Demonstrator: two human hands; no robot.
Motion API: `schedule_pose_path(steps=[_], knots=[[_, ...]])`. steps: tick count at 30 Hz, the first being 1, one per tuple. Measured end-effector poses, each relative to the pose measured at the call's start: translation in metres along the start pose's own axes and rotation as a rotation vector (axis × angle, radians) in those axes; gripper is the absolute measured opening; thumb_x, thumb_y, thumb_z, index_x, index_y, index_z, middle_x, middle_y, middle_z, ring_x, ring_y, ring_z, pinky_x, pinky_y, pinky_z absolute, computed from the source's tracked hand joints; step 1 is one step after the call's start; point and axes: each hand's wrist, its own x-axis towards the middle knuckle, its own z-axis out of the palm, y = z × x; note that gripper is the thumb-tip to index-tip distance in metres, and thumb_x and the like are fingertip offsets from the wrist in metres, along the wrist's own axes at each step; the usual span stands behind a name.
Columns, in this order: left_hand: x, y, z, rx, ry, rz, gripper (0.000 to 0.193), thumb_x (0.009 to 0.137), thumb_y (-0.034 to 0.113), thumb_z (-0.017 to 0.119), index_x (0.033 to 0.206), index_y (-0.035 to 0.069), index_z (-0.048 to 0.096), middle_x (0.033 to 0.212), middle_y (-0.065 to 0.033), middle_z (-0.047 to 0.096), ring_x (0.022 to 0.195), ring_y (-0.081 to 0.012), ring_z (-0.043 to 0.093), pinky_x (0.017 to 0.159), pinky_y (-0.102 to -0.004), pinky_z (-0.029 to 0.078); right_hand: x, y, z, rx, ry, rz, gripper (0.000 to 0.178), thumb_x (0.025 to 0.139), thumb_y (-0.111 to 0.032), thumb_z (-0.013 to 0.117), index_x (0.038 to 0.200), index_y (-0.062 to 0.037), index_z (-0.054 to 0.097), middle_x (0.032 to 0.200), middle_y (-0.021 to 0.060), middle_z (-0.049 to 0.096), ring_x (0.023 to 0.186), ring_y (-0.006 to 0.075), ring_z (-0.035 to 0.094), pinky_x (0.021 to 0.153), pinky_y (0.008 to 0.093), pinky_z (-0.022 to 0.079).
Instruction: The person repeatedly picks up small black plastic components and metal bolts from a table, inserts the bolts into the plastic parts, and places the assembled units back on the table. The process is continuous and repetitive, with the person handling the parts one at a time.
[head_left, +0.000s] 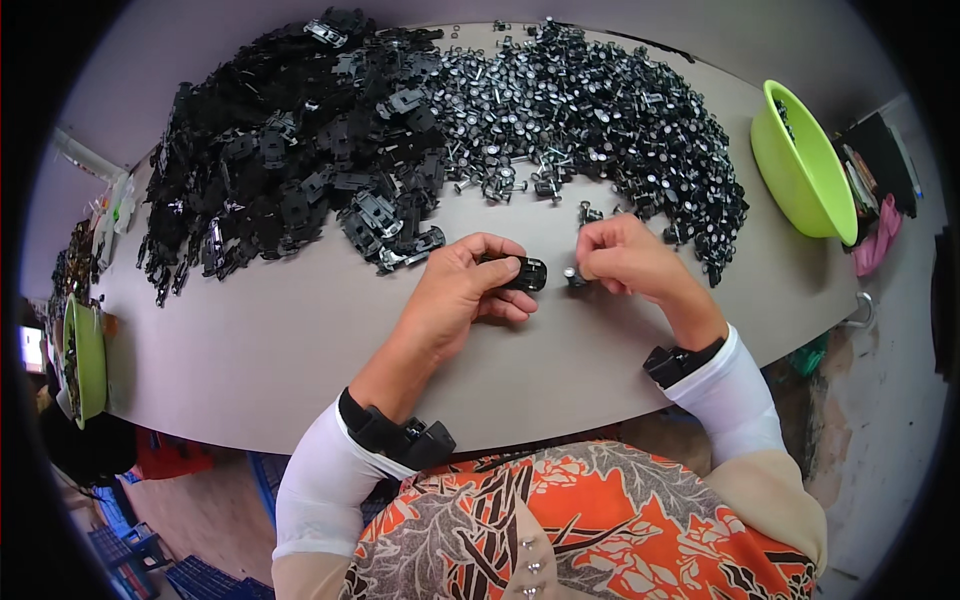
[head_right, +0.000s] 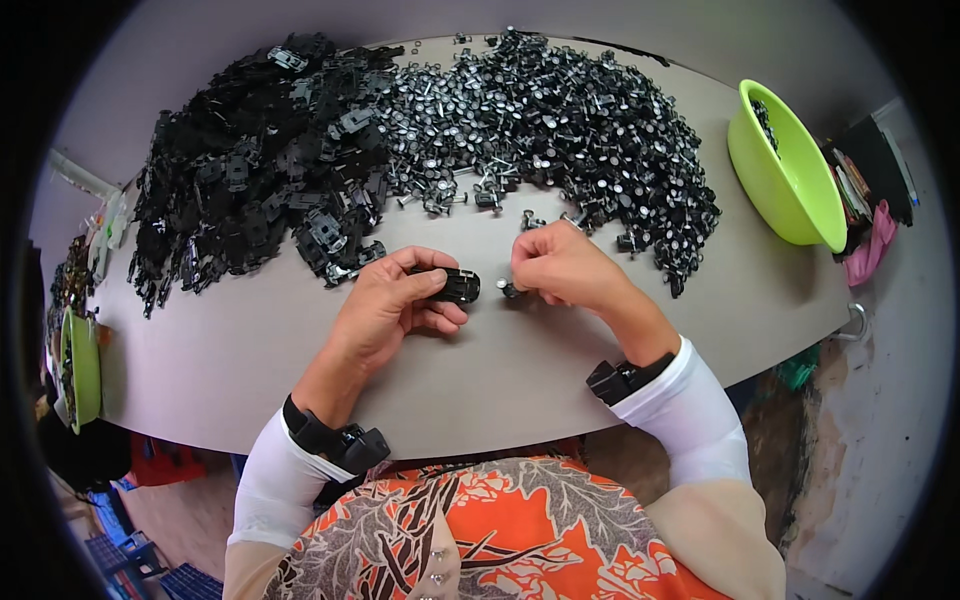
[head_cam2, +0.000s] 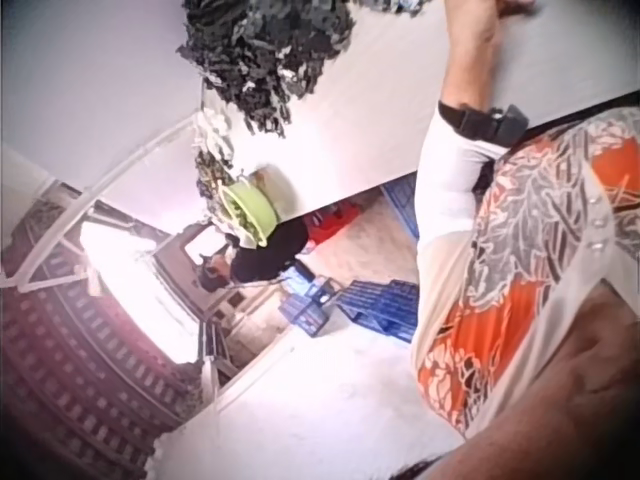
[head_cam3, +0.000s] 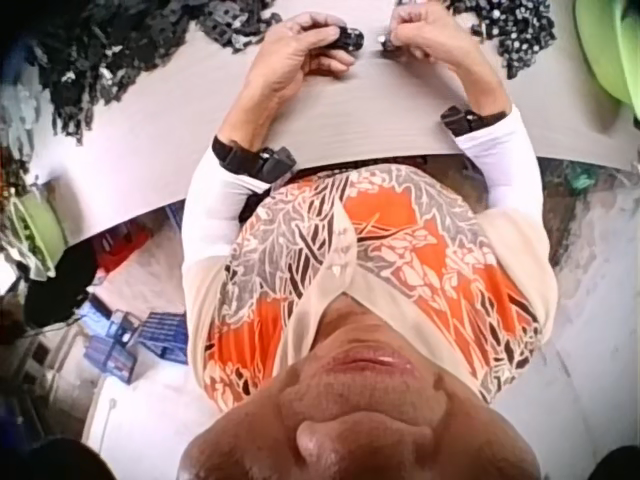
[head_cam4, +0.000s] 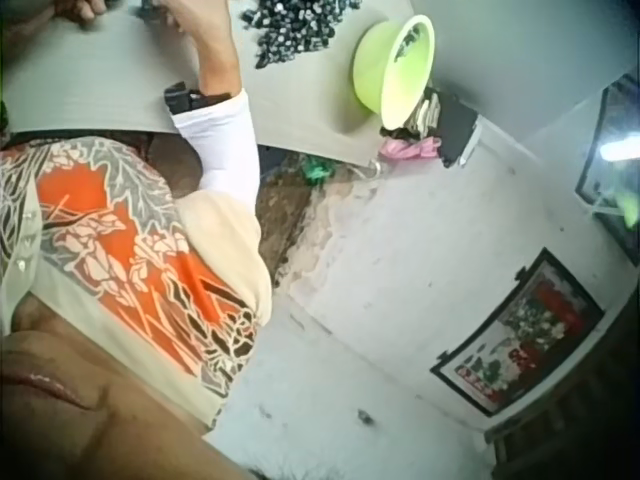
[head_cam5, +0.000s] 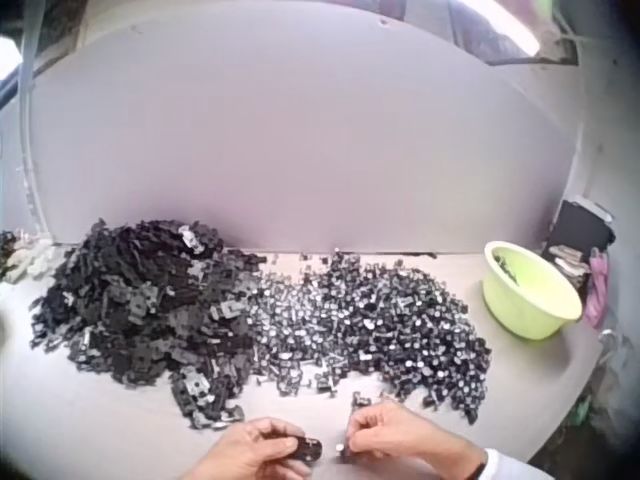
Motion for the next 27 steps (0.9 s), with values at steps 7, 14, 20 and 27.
schedule_pose_path(steps=[7, 14, 20, 27], knots=[[0.0, 0.004, -0.002, 0.0, -0.02, -0.043, 0.027, 0.092, 0.013, 0.056, 0.112, -0.004, 0.052, 0.093, -0.0168, 0.064, 0.073, -0.0227, 0.07, 0.065, -0.0301, 0.06, -0.002, 0.005, 0.0, -0.373, 0.327, -0.289, 0.007, 0.077, -0.007, 0.057, 0.078, -0.0004, 0.06, 0.063, 0.0077, 0.057, 0.052, 0.0162, 0.054, 0.051, 0.0294, 0.043], [0.003, 0.001, -0.003, -0.068, -0.042, -0.05, 0.036, 0.099, 0.026, 0.044, 0.113, -0.007, 0.051, 0.098, -0.0214, 0.063, 0.082, -0.0308, 0.069, 0.07, -0.0351, 0.059, 0.0, 0.02, 0.008, -0.672, 0.145, -0.846, 0.018, 0.071, 0.009, 0.054, 0.086, -0.0001, 0.057, 0.088, 0.0098, 0.055, 0.065, 0.0246, 0.057, 0.057, 0.0337, 0.046], [0.005, -0.003, -0.007, -0.236, -0.109, -0.076, 0.033, 0.101, 0.023, 0.038, 0.107, -0.007, 0.052, 0.103, -0.0232, 0.062, 0.089, -0.0354, 0.067, 0.076, -0.0424, 0.058, -0.015, -0.005, 0.041, -0.419, 0.272, -0.945, 0.017, 0.071, 0.009, 0.056, 0.085, 0.0002, 0.058, 0.088, 0.0105, 0.055, 0.064, 0.0264, 0.058, 0.056, 0.034, 0.047], [0.002, -0.007, -0.003, -0.247, -0.118, -0.061, 0.017, 0.097, 0.016, 0.046, 0.094, 0.001, 0.052, 0.096, -0.0156, 0.061, 0.084, -0.0287, 0.067, 0.074, -0.0393, 0.059, -0.014, 0.001, 0.057, -0.537, 0.305, -0.933, 0.016, 0.069, 0.009, 0.057, 0.083, 0.0, 0.058, 0.084, 0.0105, 0.051, 0.062, 0.0274, 0.057, 0.054, 0.0364, 0.047]])
